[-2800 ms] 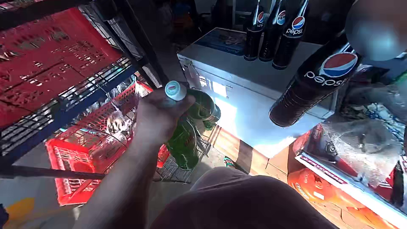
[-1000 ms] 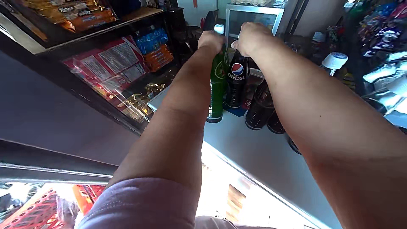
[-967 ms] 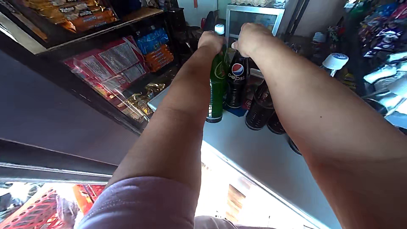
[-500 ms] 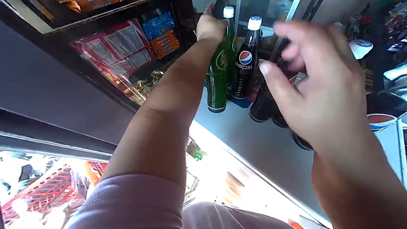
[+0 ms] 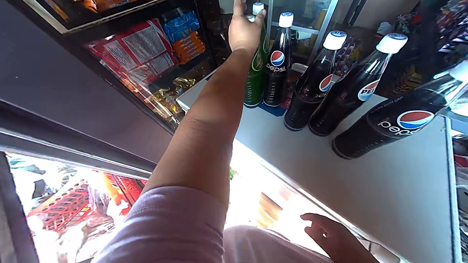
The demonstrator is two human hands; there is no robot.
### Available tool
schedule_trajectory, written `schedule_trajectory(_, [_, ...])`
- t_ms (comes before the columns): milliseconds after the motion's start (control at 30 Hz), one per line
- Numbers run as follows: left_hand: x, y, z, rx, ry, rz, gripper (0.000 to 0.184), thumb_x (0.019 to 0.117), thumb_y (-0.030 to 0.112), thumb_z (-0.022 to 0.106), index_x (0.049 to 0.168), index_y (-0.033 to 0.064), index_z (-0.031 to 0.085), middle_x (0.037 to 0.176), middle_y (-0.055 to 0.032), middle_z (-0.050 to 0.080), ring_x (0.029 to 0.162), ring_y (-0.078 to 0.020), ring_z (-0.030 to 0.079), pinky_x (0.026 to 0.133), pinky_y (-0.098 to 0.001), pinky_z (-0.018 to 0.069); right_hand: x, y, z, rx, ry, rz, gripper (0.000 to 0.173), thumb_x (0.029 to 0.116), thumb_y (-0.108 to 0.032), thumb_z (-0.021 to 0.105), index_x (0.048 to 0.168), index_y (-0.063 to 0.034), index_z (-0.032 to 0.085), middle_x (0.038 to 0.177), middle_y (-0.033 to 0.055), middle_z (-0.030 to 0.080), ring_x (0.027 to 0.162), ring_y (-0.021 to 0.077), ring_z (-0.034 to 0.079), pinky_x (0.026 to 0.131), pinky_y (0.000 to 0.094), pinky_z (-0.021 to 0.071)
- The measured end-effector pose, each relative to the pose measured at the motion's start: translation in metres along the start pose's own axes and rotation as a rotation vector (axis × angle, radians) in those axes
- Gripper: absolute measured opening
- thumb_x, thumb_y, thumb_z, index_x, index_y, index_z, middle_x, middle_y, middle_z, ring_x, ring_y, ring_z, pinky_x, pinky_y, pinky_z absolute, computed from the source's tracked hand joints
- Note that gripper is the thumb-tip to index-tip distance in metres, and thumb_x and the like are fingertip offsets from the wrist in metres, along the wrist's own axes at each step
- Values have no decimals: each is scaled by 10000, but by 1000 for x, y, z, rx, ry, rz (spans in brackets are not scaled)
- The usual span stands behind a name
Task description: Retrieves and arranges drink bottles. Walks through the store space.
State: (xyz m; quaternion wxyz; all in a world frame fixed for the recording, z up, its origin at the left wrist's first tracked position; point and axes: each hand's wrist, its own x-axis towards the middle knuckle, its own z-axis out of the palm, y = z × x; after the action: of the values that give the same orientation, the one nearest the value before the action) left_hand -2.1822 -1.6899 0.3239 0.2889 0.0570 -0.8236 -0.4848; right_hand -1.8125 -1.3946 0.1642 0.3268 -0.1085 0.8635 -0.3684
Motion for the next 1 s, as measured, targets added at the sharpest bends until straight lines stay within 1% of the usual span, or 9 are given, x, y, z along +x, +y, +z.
schedule_trajectory(67, [-5, -3, -4, 26, -21, 34, 890, 915, 402, 760, 1591, 71, 285, 1559, -125, 479, 1345, -213, 559, 1096, -399, 482, 2, 10, 5, -21, 44, 10, 402, 1034, -208, 575, 1361, 18, 633, 1037, 235, 710, 929, 345, 682, 885, 492, 537])
schedule_trajectory(133, [-14, -9, -7, 25, -3, 71, 1061, 872, 459, 793, 1633, 55, 174, 1669, -202, 242, 1537, -263, 290, 1235, -388, 305, 10, 18, 11, -121, 14, 4, 428, 1028, -241, 596, 1381, 0, 623, 1078, 232, 709, 965, 357, 690, 907, 503, 541])
schedule_trajectory(233, [-49, -8, -22, -64, 180, 151, 950, 943, 437, 689, 1628, 19, 180, 1692, -263, 67, 1585, -314, 120, 1275, -390, 192, 30, 21, 25, -266, -151, -1, 472, 1034, -300, 606, 1417, -26, 598, 1182, 241, 690, 1072, 381, 681, 971, 528, 523])
schedule_trajectory(367, [-201, -15, -56, -318, 151, 217, 788, 1014, 241, 565, 1627, -3, 136, 1697, -237, 94, 1561, -318, 202, 1236, -444, 312, 64, 21, 58, -399, -424, 42, 516, 1051, -342, 577, 1483, -63, 532, 1363, 244, 611, 1260, 394, 596, 1089, 541, 447])
schedule_trajectory(467, [-371, -63, -83, -222, -272, 78, 673, 936, 76, 674, 1538, -29, 394, 1673, -246, 209, 1521, -338, 320, 1208, -474, 361, 79, 22, 94, -555, -554, 73, 536, 1052, -349, 573, 1508, -77, 501, 1462, 255, 532, 1357, 415, 519, 1119, 564, 417])
schedule_trajectory(567, [-478, -87, -166, -40, -768, -206, 428, 973, 68, 629, 1393, -9, 604, 1549, -229, 462, 1413, -310, 493, 1168, -419, 404, 80, 26, 129, -689, -649, 30, 539, 1041, -348, 590, 1495, -67, 514, 1474, 265, 520, 1369, 427, 507, 1114, 585, 417])
schedule_trajectory(633, [-534, -93, -244, 47, -810, -374, 379, 1017, 85, 571, 1381, -10, 612, 1431, -201, 594, 1304, -290, 599, 1129, -420, 446, 76, 24, 155, -767, -688, -12, 529, 1034, -335, 598, 1481, -60, 529, 1463, 264, 533, 1366, 431, 510, 1113, 602, 415])
schedule_trajectory(800, [-761, -60, -408, 162, -160, -904, 411, 1020, 100, 569, 1410, -28, 568, 1411, -211, 601, 1266, -271, 626, 1118, -399, 467, 43, 1, 246, -965, -749, -137, 514, 1039, -338, 584, 1458, -43, 547, 1437, 280, 553, 1345, 465, 521, 1100, 649, 406])
schedule_trajectory(1000, [-1017, 9, -449, 7, 598, -1408, 389, 1026, 45, 574, 1397, -68, 551, 1379, -248, 608, 1243, -272, 632, 1079, -381, 481, -32, -27, 406, -1074, -958, -344, 450, 1042, -302, 587, 1401, -32, 600, 1394, 254, 600, 1345, 418, 537, 1127, 609, 395])
